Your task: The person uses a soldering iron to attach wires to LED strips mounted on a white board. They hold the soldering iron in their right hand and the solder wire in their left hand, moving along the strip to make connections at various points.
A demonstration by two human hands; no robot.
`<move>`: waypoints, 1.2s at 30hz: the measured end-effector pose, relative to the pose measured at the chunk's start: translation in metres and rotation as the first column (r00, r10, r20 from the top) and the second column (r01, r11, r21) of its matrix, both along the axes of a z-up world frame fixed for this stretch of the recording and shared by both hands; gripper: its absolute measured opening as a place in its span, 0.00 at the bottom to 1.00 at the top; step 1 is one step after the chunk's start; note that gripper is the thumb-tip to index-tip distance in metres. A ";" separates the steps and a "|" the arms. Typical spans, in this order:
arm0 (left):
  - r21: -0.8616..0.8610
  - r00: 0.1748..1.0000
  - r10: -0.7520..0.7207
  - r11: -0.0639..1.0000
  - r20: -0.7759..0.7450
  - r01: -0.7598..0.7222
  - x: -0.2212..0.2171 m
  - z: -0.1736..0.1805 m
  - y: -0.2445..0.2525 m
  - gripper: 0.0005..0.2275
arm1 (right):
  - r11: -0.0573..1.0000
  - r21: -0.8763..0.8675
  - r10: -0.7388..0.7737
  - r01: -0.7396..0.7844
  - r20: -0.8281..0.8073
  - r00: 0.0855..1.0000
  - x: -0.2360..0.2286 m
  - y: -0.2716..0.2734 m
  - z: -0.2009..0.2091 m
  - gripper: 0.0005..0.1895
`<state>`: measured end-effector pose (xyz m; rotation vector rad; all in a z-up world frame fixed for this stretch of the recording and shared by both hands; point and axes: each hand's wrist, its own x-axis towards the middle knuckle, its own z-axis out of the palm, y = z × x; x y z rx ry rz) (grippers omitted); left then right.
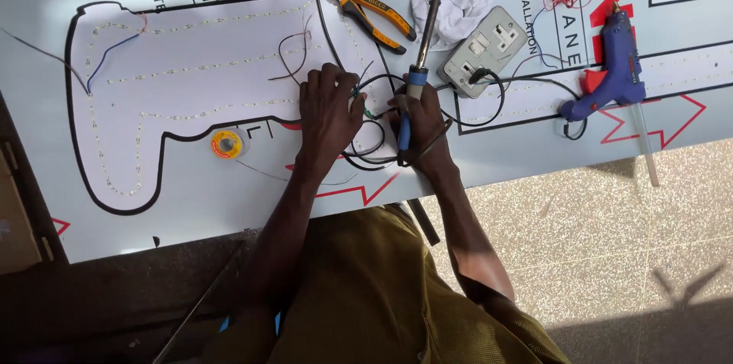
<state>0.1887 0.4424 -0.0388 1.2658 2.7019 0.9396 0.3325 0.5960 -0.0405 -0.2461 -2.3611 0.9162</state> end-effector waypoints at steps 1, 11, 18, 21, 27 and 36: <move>-0.004 1.000 0.026 1.000 -0.003 -0.026 0.005 0.004 -0.001 0.11 | 1.000 -0.004 0.026 -0.026 -0.003 1.000 -0.005 0.004 -0.001 0.14; 0.365 0.786 0.056 0.864 0.616 -0.347 0.014 0.027 -0.030 0.05 | 0.939 0.118 0.322 -0.324 0.037 0.946 -0.047 0.008 -0.045 0.12; 0.446 0.645 -0.038 0.753 0.764 -0.484 -0.017 -0.004 -0.012 0.07 | 0.945 0.049 0.318 -0.323 0.098 0.943 -0.062 -0.008 0.000 0.27; 0.471 0.508 -0.163 0.674 0.846 -0.569 -0.020 0.004 0.008 0.09 | 0.950 0.060 0.296 -0.306 0.127 0.947 -0.061 -0.004 -0.009 0.30; 0.518 0.481 -0.261 0.661 0.837 -0.542 -0.046 -0.032 0.055 0.11 | 0.969 0.138 0.180 -0.202 0.162 0.970 -0.062 -0.008 0.010 0.24; 0.565 0.522 -0.293 0.659 0.801 -0.496 -0.049 -0.026 0.118 0.13 | 0.993 0.080 0.072 -0.082 0.118 0.990 -0.090 0.016 -0.008 0.22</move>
